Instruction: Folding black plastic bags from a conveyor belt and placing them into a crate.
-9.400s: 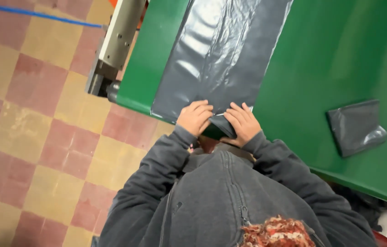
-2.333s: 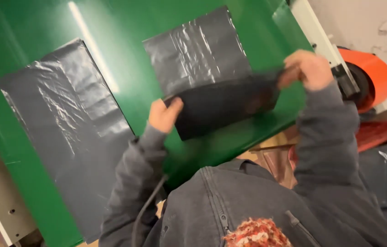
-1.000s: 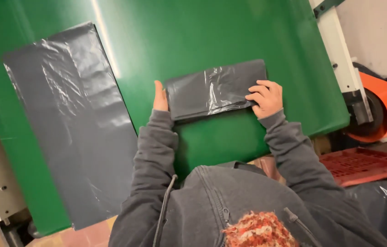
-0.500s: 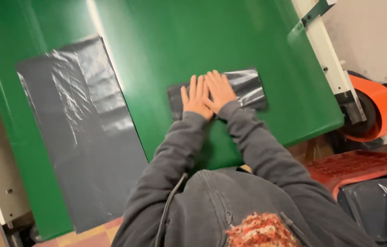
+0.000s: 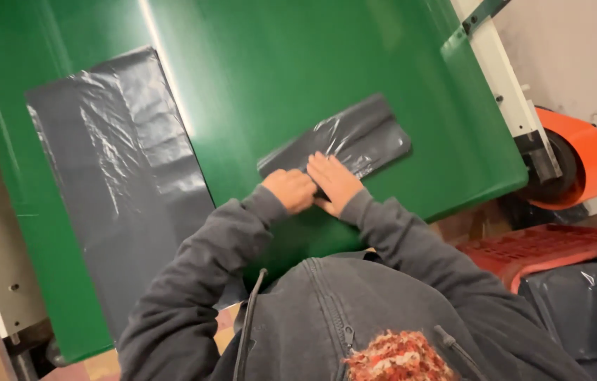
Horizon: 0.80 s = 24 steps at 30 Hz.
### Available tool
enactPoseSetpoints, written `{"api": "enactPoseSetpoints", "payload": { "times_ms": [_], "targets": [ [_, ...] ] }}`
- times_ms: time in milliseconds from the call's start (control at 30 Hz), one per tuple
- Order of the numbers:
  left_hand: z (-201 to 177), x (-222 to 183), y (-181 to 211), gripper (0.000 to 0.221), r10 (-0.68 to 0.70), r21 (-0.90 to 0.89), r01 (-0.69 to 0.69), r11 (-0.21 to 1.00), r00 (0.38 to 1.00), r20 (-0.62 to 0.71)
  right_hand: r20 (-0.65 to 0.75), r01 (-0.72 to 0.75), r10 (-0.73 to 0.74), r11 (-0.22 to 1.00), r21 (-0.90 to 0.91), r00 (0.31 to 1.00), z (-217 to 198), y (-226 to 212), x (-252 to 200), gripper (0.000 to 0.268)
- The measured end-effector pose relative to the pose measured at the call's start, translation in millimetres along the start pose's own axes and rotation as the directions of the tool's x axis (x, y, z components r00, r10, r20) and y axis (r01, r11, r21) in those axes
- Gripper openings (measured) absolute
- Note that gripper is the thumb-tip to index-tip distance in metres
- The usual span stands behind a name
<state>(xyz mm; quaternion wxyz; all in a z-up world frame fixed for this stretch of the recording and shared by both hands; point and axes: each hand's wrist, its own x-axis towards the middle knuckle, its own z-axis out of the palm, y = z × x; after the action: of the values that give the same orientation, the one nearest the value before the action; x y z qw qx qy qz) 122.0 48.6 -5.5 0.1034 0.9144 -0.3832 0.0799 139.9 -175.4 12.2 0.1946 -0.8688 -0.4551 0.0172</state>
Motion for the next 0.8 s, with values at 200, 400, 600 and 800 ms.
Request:
{"api": "enactPoseSetpoints", "payload": {
  "times_ms": [200,400,600,800],
  "targets": [
    [58.2,50.2,-11.8,0.02,0.117,-0.687,-0.208,0.697,0.977,-0.177,0.017,0.016,-0.023,0.942,0.334,1.0,23.2,17.8,-99.0,0.055],
    [100.9,71.1,-34.3,0.056,-0.284,-0.738,0.648,-0.189,0.683,0.673,0.352,-0.83,0.911,-0.019,0.558,0.216,-12.2,42.1,-79.4,0.038],
    [43.8,81.0,0.5,0.039,-0.64,-0.711,0.464,0.528,0.768,0.025,0.464,-0.184,0.717,-0.437,0.881,0.52,12.3,104.7,-87.8,0.037],
    [72.2,104.9,11.1,0.036,-0.742,-0.462,0.661,0.592,0.671,0.01,0.396,-0.1,0.765,-0.405,0.909,0.507,20.5,111.0,-104.9,0.029]
  ]
}}
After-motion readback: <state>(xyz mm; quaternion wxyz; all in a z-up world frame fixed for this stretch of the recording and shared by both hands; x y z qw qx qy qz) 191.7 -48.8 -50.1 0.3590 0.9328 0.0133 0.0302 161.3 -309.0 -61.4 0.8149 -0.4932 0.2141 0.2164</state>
